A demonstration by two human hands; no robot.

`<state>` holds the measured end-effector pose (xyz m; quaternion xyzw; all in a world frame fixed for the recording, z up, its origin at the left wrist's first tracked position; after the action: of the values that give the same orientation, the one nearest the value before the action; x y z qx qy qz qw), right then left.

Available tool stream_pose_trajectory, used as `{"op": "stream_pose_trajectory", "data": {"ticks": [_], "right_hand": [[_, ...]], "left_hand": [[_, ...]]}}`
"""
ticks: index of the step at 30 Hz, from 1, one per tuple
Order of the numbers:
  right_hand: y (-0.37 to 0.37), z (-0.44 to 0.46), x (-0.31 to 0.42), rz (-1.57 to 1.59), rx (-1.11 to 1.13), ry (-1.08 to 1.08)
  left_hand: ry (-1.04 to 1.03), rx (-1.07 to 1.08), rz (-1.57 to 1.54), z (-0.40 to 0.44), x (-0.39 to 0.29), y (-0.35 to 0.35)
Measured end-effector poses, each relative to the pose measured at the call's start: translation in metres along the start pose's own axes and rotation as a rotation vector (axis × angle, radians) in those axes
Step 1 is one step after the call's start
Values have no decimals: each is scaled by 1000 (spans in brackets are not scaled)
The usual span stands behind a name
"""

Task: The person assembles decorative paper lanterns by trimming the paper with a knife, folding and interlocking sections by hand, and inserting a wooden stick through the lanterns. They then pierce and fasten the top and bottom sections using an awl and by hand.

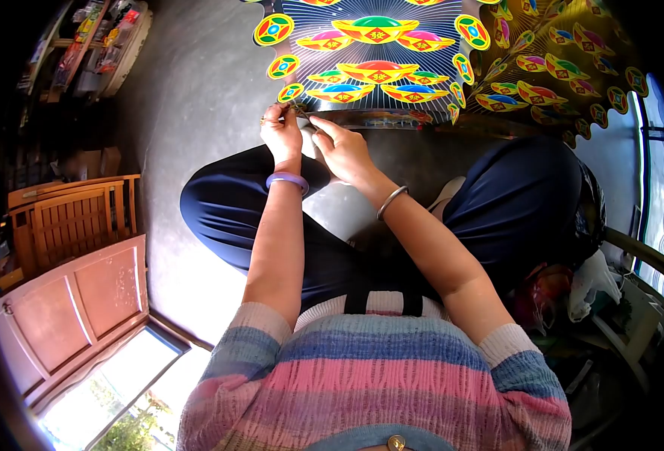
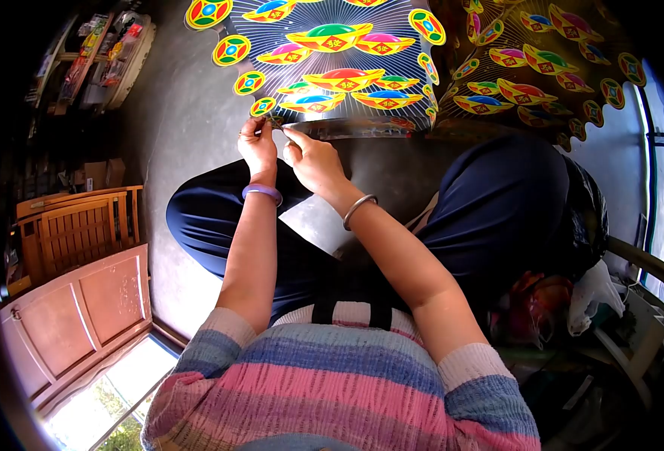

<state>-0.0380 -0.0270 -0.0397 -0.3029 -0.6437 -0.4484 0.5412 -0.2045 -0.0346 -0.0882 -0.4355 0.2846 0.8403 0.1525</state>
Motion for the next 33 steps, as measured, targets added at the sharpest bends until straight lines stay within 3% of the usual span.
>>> {"op": "stream_pose_trajectory", "data": {"ticks": [10, 13, 33], "right_hand": [[-2, -9, -15, -159, 47, 10], [-4, -9, -15, -147, 32, 13], [-5, -5, -16, -132, 10, 23]], "left_hand": [[156, 6, -9, -3, -1, -2], [163, 55, 196, -4, 3, 2], [188, 53, 91, -6, -1, 0]]}}
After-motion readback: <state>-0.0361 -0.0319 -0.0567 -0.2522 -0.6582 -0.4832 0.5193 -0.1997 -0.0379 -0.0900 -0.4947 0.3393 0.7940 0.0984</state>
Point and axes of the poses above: each hand's wrist, its own z-axis towards the middle knuckle, its own y-axis out of the back of the hand, x = y × z, the point moved 3 cm from there along z, towards the middle knuckle, and after that the axes turned 2 degrees about -x, right-handed, at the moved point
